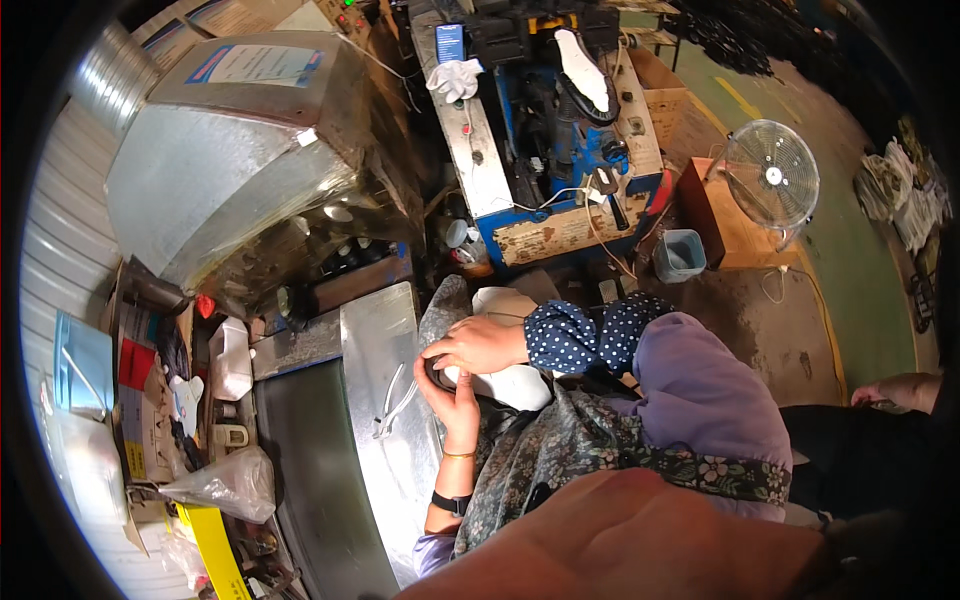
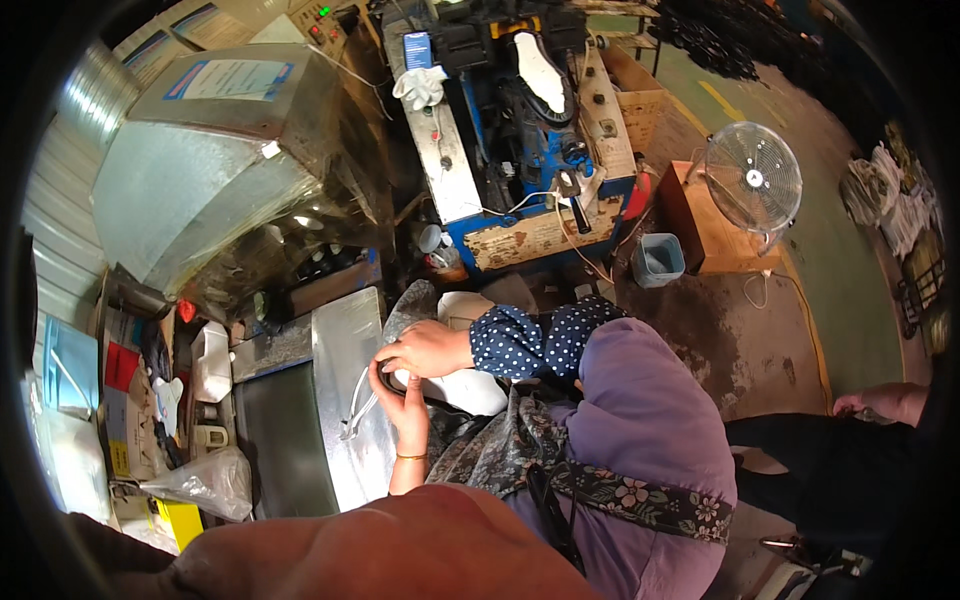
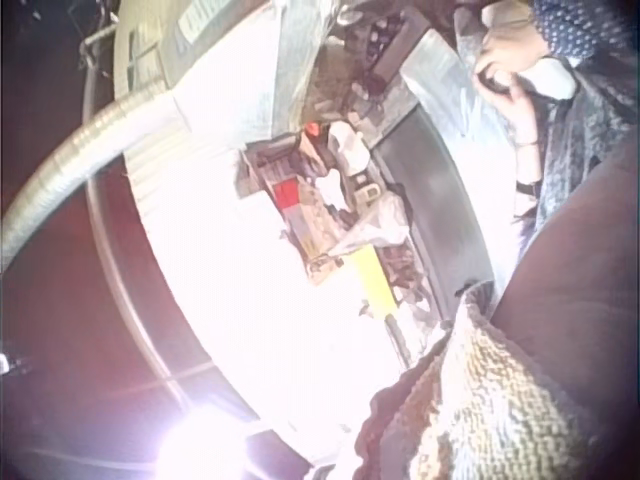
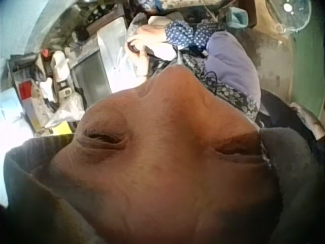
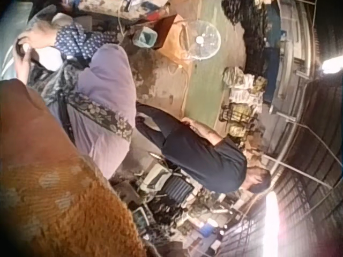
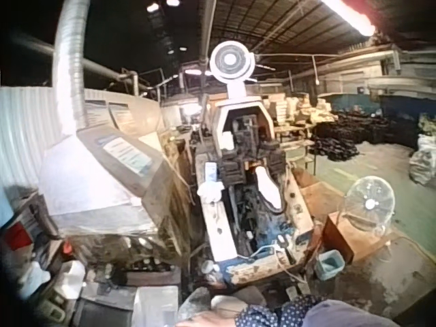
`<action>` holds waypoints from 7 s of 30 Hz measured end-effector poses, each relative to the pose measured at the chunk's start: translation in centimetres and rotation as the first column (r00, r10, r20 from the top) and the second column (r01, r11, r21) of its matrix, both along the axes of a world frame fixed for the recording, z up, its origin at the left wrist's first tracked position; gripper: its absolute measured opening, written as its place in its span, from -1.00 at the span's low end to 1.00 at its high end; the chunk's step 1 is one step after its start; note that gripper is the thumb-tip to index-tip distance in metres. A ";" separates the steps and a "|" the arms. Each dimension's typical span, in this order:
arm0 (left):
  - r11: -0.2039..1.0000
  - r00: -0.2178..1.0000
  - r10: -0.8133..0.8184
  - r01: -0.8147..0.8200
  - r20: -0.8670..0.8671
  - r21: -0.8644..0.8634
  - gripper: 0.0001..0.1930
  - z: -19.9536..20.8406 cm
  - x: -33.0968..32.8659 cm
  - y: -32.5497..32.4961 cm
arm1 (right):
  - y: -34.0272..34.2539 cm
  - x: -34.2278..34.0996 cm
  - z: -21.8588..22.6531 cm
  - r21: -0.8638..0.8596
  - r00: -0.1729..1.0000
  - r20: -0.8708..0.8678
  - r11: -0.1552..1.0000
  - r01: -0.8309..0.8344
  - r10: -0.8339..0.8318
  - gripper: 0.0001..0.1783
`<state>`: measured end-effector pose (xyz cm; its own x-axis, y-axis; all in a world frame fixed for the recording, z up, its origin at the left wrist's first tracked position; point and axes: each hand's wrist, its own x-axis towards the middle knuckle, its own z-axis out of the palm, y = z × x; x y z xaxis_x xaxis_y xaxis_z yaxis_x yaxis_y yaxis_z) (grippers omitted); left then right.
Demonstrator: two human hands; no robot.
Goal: Operator uses a shoe lasting machine to stretch and pull the shoe upper over the last and attach it to the sole.
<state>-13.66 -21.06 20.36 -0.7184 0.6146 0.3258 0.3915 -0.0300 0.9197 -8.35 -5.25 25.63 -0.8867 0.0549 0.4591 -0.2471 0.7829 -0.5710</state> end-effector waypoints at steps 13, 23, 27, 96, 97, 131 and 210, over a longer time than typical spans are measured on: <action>0.998 0.963 0.065 -0.055 0.261 -0.043 -0.39 -2.2 -5.9 -1.7 | -0.2 4.0 -10.0 -0.688 0.904 0.424 0.672 0.276 0.063 -0.70; 0.997 0.781 -0.026 -0.023 0.624 0.072 -0.48 -2.5 -6.0 -1.2 | -1.1 0.7 -10.0 -0.616 0.612 0.750 0.602 0.508 0.251 -0.20; 0.999 0.821 -0.037 0.007 0.570 0.054 -0.47 -2.9 -6.2 -1.0 | -1.0 0.6 -9.0 0.107 0.961 0.275 0.994 -0.011 -0.018 -0.57; 0.964 0.839 -0.226 0.265 0.495 -0.009 -0.62 2.5 0.3 -7.3 | 28.6 12.1 12.4 0.251 0.333 -0.197 0.281 0.926 -0.922 -0.28; 0.944 0.849 -0.266 0.325 0.457 -0.054 -0.62 3.6 -0.1 -6.0 | 27.0 12.7 12.3 0.236 0.418 -0.301 0.358 0.903 -0.857 -0.29; 0.430 0.768 -0.123 -0.529 -0.628 -0.731 -0.50 -4.7 -42.4 8.2 | 0.5 19.9 -9.2 0.254 0.634 0.065 0.627 0.736 -0.771 -0.65; -0.209 -0.033 -0.977 0.356 0.211 -0.911 -0.54 -22.8 5.5 20.1 | 1.4 23.0 -10.9 0.261 0.515 0.160 0.540 0.800 -0.842 -0.61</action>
<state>-8.18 -1.01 -2.48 0.5468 0.5882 -0.5959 0.8353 -0.3346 0.4362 14.67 -3.83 14.71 -0.5536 0.7731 0.3095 0.6741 0.6342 -0.3785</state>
